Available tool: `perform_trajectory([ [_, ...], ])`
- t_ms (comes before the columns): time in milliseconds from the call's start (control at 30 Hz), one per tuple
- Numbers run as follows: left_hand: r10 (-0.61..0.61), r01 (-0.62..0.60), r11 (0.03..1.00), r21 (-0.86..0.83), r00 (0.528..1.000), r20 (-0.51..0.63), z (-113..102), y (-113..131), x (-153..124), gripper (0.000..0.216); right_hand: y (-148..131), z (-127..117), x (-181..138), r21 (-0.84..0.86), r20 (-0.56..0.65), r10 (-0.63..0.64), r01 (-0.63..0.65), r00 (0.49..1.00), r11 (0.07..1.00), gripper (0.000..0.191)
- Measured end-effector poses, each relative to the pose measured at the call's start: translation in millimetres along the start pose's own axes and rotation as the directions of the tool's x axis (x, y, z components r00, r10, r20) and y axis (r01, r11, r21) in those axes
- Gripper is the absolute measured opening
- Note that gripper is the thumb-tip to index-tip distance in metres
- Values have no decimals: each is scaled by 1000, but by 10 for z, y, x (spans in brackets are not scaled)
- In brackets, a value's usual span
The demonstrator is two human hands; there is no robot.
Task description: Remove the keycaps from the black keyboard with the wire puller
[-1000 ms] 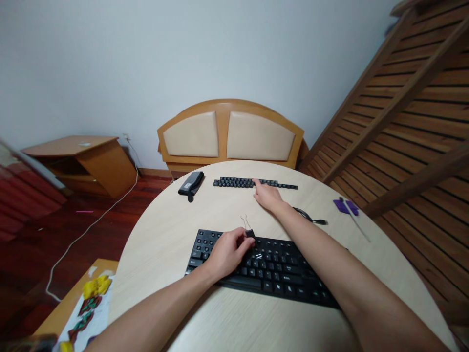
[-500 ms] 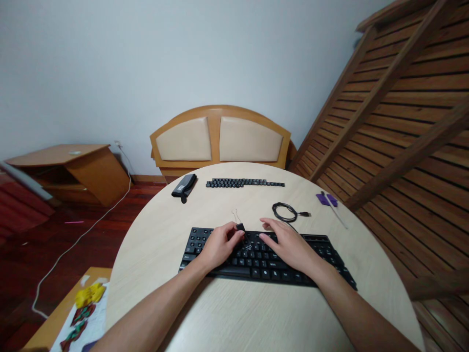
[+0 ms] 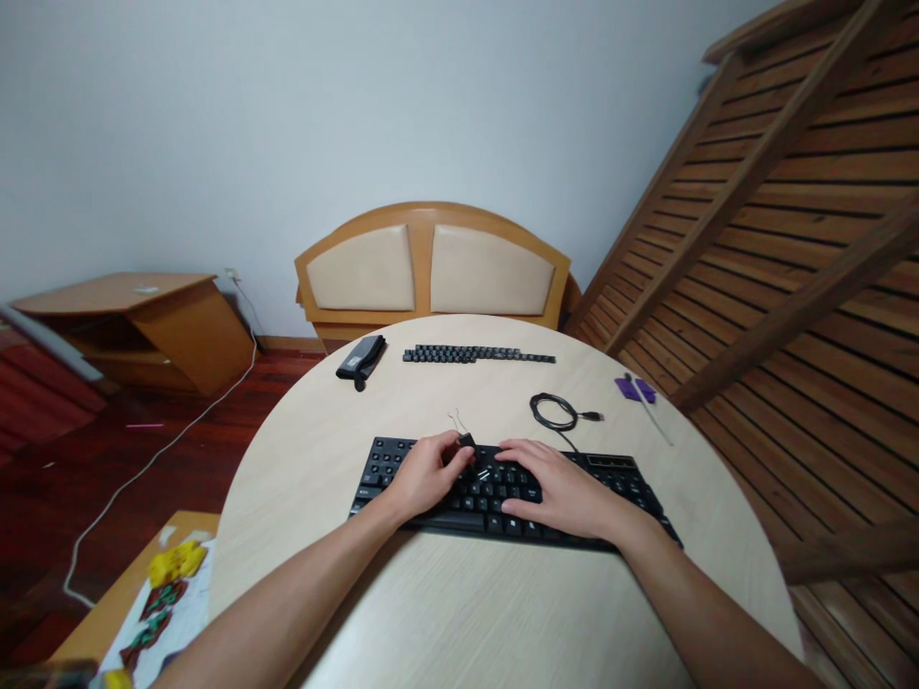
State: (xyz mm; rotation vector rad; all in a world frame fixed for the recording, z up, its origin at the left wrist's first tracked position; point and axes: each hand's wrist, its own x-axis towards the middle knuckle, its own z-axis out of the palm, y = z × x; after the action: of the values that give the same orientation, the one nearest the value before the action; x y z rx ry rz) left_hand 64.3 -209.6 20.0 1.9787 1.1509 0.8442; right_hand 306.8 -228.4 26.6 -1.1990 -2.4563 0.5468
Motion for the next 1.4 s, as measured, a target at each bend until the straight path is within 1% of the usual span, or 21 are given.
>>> perform_trajectory([
  [133,18,-18,1000,-3,1000,1,-1,23,-1,29,-24,2,11,7,-11,-1,1,1000,1000,46],
  [300,27,-26,999,-36,1000,15,-1,27,-1,29,-66,12,15,76,-9,11,-10,1000,997,39],
  [500,18,-18,1000,-6,999,27,-32,41,-12,28,-108,62,39,103,-18,-14,16,1000,995,36],
  [633,35,-36,998,47,999,22,-33,78,-25,28,-117,126,58,91,-50,-42,46,998,995,37],
  [800,31,-32,998,60,999,12,-16,74,-26,28,-132,165,71,61,-57,-35,38,998,997,38],
  [900,36,-39,996,83,999,29,-10,62,-25,28,-140,160,76,54,-56,-40,43,998,998,37],
  [1100,111,-124,973,196,991,74,31,96,-62,27,-151,179,91,43,-86,-36,40,996,998,28],
  [1233,155,-177,958,226,982,111,45,109,-80,24,-160,207,99,15,-106,-38,40,994,999,25],
  [1333,136,-154,962,225,986,93,47,95,-73,23,-170,215,100,-8,-119,-37,36,992,999,25],
  [1400,113,-126,974,187,990,81,48,79,-62,23,-175,217,100,-13,-126,-38,37,991,999,26],
])
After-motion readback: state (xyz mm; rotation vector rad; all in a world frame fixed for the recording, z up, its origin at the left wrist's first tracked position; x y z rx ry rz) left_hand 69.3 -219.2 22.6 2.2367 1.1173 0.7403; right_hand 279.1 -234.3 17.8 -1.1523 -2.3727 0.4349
